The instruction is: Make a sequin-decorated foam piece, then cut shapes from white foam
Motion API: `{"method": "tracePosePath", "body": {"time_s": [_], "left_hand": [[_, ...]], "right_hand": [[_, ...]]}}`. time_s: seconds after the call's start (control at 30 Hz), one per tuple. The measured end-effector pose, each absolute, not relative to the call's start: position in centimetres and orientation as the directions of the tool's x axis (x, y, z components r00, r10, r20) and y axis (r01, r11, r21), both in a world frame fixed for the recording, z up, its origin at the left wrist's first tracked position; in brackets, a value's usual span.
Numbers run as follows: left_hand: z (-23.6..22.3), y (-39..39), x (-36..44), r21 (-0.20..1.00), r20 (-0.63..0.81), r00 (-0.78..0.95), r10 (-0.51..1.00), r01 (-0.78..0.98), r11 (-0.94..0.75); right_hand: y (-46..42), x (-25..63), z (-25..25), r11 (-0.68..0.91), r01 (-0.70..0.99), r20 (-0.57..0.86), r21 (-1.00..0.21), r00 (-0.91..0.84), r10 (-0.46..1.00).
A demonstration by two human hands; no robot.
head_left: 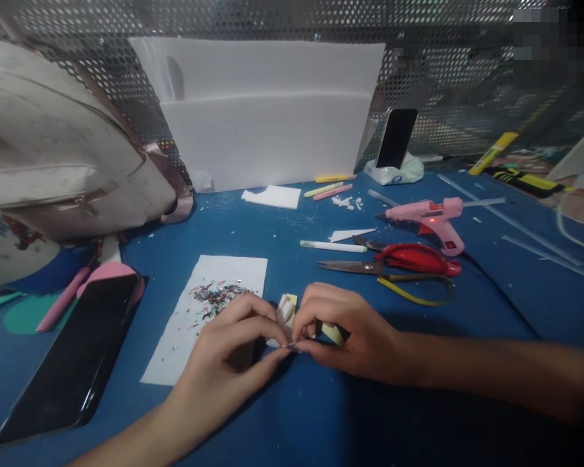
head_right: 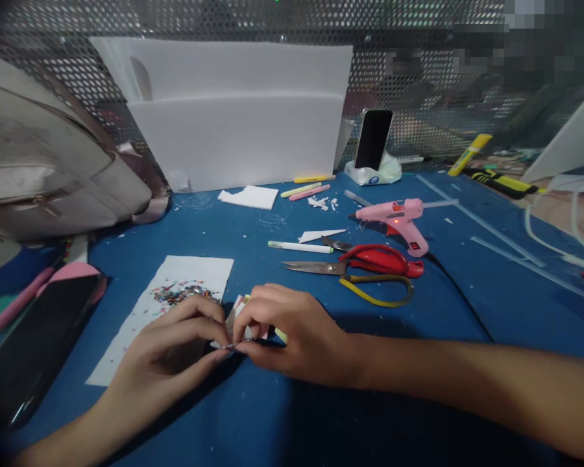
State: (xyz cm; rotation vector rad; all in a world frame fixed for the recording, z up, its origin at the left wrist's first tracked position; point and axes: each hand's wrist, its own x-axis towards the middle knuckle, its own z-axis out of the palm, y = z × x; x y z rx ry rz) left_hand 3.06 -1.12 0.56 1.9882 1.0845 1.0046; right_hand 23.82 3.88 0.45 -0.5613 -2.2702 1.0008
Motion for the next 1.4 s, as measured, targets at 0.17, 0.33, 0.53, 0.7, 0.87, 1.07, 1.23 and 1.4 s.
{"method": "tracePosePath", "body": {"time_s": [0.17,0.33,0.53,0.7,0.87,1.07,1.23,1.4], "left_hand": [[0.47,-1.14,3.05,0.804,0.323,0.363,0.874,0.382,-0.455],[0.41,-1.09,3.0,0.797,0.317,0.364,0.876,0.398,-0.454],[0.34,-1.07,2.94,0.798,0.309,0.367,0.877,0.402,-0.449],[0.22,-1.09,2.93,0.802,0.316,0.364,0.876,0.392,-0.452],[0.21,-1.07,2.92,0.805,0.315,0.363,0.877,0.387,-0.449],[0.23,-1.14,2.78,0.809,0.312,0.363,0.878,0.383,-0.446],[0.25,-1.0,3.01,0.809,0.32,0.36,0.876,0.378,-0.45],[0.29,-0.86,3.17,0.811,0.318,0.36,0.877,0.375,-0.449]], "right_hand": [[3.88,23.78,0.39,0.63,0.147,0.329,-0.763,-0.75,0.574],[3.86,23.73,0.49,0.645,0.126,0.338,-0.754,-0.768,0.545],[3.91,23.77,0.3,0.647,0.119,0.347,-0.753,-0.763,0.545],[3.87,23.75,0.22,0.652,0.121,0.356,-0.748,-0.757,0.548],[3.99,23.73,0.3,0.655,0.116,0.355,-0.747,-0.764,0.539],[3.92,23.89,0.32,0.653,0.122,0.342,-0.747,-0.773,0.535],[3.88,23.91,0.12,0.651,0.101,0.358,-0.752,-0.767,0.532],[3.96,23.88,-0.02,0.661,0.084,0.377,-0.745,-0.765,0.522]]}}
